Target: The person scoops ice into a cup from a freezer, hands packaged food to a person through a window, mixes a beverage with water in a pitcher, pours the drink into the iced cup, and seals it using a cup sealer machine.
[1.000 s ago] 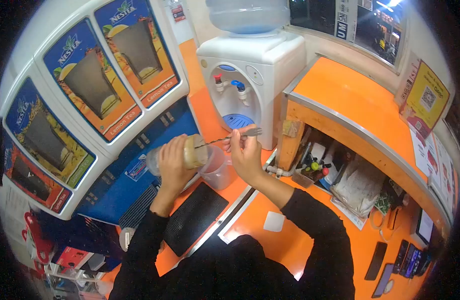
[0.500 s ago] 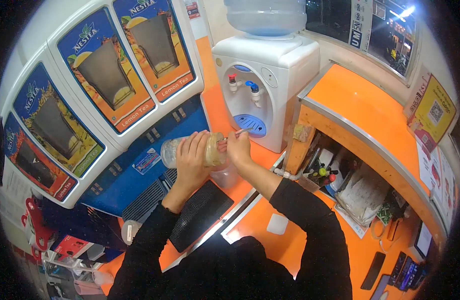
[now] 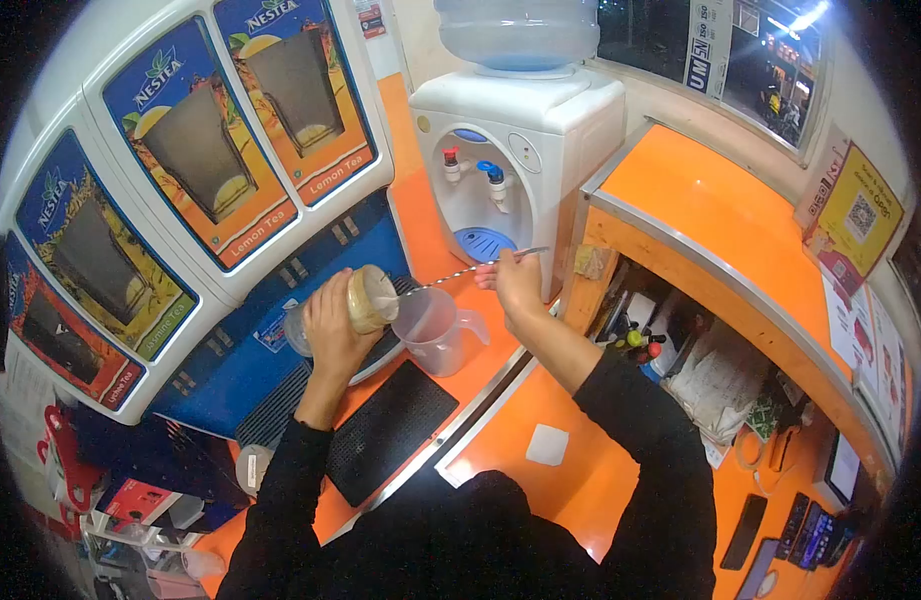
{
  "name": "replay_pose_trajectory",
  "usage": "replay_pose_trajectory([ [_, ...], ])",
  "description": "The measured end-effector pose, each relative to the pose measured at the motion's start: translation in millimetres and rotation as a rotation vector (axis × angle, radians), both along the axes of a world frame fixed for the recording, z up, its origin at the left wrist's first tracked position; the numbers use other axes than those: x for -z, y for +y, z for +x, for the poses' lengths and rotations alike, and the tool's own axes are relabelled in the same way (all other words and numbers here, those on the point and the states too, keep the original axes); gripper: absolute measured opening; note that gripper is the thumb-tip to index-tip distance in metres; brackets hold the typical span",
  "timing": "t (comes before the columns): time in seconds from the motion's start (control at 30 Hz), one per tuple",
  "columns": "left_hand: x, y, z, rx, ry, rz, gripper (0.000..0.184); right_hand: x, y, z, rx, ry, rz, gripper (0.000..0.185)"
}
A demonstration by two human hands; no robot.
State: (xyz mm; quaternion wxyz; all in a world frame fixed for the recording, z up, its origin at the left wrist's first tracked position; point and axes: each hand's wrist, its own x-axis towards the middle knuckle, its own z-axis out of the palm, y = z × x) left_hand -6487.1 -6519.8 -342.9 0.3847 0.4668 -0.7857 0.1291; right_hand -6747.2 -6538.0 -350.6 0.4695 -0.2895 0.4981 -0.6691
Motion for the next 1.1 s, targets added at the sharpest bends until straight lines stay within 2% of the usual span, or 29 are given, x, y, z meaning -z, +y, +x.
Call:
replay_pose_trajectory([
  [0.2, 5, 8, 15, -0.053, 0.013, 0.061, 0.091, -2, 12, -19, 0.115, 0.043, -0.029, 0.018],
  [0.3, 7, 11, 19, -0.07, 0.028, 0.062, 0.091, 1, 23, -17, 0.12, 0.188, -0.157, 0.011],
  [0.4, 9, 11, 20, -0.07, 0.029, 0.051, 0.091, 33, 42, -6, -0.086, 0.965, -0.552, 0.01],
  [0.5, 5, 11, 17, -0.052, 0.006, 0.045, 0.09, 22, 56, 5, -0.192, 1.263, -1.051, 0.008],
  [0.6, -1, 12, 16, -0.036, -0.011, 0.026, 0.089, -13, 48, 7, -0.079, 0.882, -1.078, 0.012],
  [0.7, -2, 9, 10, -0.007, -0.027, 0.007, 0.089, -42, 51, 15, 0.018, 0.51, -0.824, 0.013],
  [0.8, -5, 11, -3, 0.042, -0.036, -0.009, 0.088, -40, 41, 29, -0.062, 0.227, -0.643, 0.017],
  [0.9, -13, 19, -22, 0.068, -0.052, -0.028, 0.083, -24, 27, 44, -0.086, 0.321, -0.445, 0.014],
  [1.1, -17, 23, -43, 0.115, -0.092, -0.075, 0.079, -2, 8, 68, -0.182, 0.075, -0.133, 0.015],
])
